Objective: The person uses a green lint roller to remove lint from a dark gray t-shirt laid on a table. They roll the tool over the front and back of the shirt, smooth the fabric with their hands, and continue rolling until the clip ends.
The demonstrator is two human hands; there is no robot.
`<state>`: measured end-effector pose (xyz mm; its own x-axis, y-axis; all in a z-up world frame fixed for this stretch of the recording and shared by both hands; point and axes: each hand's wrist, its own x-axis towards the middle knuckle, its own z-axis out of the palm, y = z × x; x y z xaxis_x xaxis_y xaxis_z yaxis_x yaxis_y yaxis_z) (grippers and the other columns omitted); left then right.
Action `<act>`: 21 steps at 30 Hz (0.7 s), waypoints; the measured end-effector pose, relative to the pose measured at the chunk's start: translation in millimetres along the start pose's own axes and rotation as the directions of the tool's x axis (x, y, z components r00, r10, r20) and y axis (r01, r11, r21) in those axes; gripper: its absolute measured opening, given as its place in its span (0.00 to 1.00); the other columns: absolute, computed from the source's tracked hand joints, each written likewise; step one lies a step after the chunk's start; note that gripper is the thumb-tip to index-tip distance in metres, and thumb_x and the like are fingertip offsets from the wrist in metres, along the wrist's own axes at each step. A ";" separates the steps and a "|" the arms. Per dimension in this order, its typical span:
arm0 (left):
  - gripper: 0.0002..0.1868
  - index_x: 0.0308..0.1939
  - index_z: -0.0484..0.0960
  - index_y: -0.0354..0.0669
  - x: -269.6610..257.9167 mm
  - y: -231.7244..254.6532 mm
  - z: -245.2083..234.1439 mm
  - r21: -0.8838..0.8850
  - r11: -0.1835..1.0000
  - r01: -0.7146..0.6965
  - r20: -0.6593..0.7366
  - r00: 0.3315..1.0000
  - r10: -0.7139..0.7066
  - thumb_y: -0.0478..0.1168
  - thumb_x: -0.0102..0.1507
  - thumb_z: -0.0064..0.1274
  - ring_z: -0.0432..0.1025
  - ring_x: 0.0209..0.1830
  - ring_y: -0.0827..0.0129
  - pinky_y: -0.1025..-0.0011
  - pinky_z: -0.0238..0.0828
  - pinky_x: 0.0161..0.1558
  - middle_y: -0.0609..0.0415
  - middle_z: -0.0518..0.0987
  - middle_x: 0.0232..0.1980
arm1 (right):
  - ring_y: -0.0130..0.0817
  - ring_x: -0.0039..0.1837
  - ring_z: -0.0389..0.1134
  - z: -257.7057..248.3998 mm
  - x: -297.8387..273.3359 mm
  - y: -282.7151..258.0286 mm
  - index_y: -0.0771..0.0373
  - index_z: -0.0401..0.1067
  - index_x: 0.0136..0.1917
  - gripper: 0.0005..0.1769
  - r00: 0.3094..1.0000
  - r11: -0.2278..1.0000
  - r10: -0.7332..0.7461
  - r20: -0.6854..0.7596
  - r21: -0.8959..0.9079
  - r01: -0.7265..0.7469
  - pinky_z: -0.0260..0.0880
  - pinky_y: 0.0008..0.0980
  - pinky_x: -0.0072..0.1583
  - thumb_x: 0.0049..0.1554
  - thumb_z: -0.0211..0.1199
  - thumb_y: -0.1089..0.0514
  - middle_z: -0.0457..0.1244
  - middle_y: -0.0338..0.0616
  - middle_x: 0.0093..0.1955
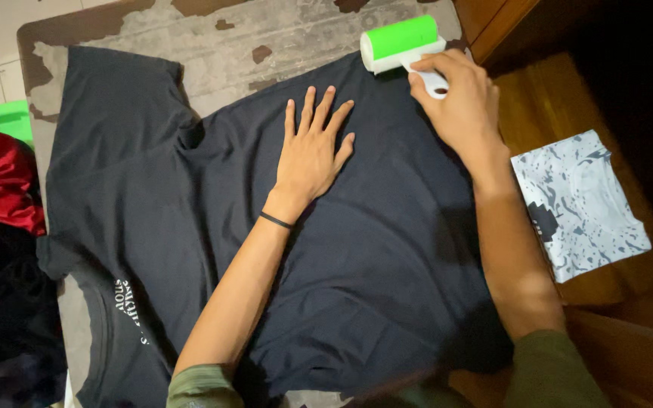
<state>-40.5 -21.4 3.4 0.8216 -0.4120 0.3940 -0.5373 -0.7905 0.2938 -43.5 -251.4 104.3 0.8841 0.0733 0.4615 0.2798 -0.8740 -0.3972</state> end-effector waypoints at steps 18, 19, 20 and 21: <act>0.28 0.75 0.67 0.52 1.6 -0.4 -1.3 -0.018 1.000 0.008 0.008 1.000 -0.007 0.53 0.72 0.44 0.47 0.82 0.49 0.44 0.36 0.78 0.47 0.60 0.80 | 0.48 0.61 0.72 -2.1 2.9 13.0 0.60 0.75 0.54 0.08 0.991 0.978 -0.131 0.039 0.169 0.122 0.72 0.41 0.62 0.64 0.66 0.55 0.70 0.46 0.61; 0.28 0.75 0.67 0.53 1.9 -0.7 -1.3 -0.013 1.000 0.004 0.005 1.000 -0.004 0.54 0.72 0.44 0.47 0.82 0.49 0.44 0.36 0.78 0.47 0.60 0.80 | 0.49 0.60 0.72 -5.5 3.0 14.4 0.60 0.75 0.54 0.09 0.989 0.977 -0.137 0.053 0.170 0.126 0.72 0.41 0.62 0.64 0.67 0.54 0.70 0.47 0.60; 0.28 0.75 0.67 0.53 2.4 -1.2 -1.2 -0.009 1.000 0.000 0.003 1.000 0.000 0.54 0.72 0.43 0.46 0.82 0.49 0.44 0.36 0.78 0.47 0.60 0.80 | 0.49 0.59 0.72 -9.8 2.9 14.3 0.59 0.75 0.54 0.10 0.987 0.977 -0.142 0.068 0.171 0.129 0.73 0.41 0.61 0.64 0.67 0.53 0.70 0.48 0.59; 0.28 0.75 0.67 0.53 2.4 -1.4 -0.7 -0.002 1.000 0.005 0.011 1.000 -0.005 0.54 0.72 0.43 0.46 0.82 0.49 0.44 0.36 0.78 0.48 0.59 0.80 | 0.50 0.56 0.72 -16.3 0.6 13.3 0.58 0.76 0.54 0.11 0.989 0.997 -0.050 0.141 0.067 0.041 0.72 0.43 0.58 0.63 0.68 0.51 0.71 0.48 0.55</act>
<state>-38.0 -20.9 4.5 0.8261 -0.4134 0.3831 -0.5340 -0.7914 0.2976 -45.4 -270.8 112.2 0.9129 0.1839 0.3645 0.3402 -0.8362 -0.4302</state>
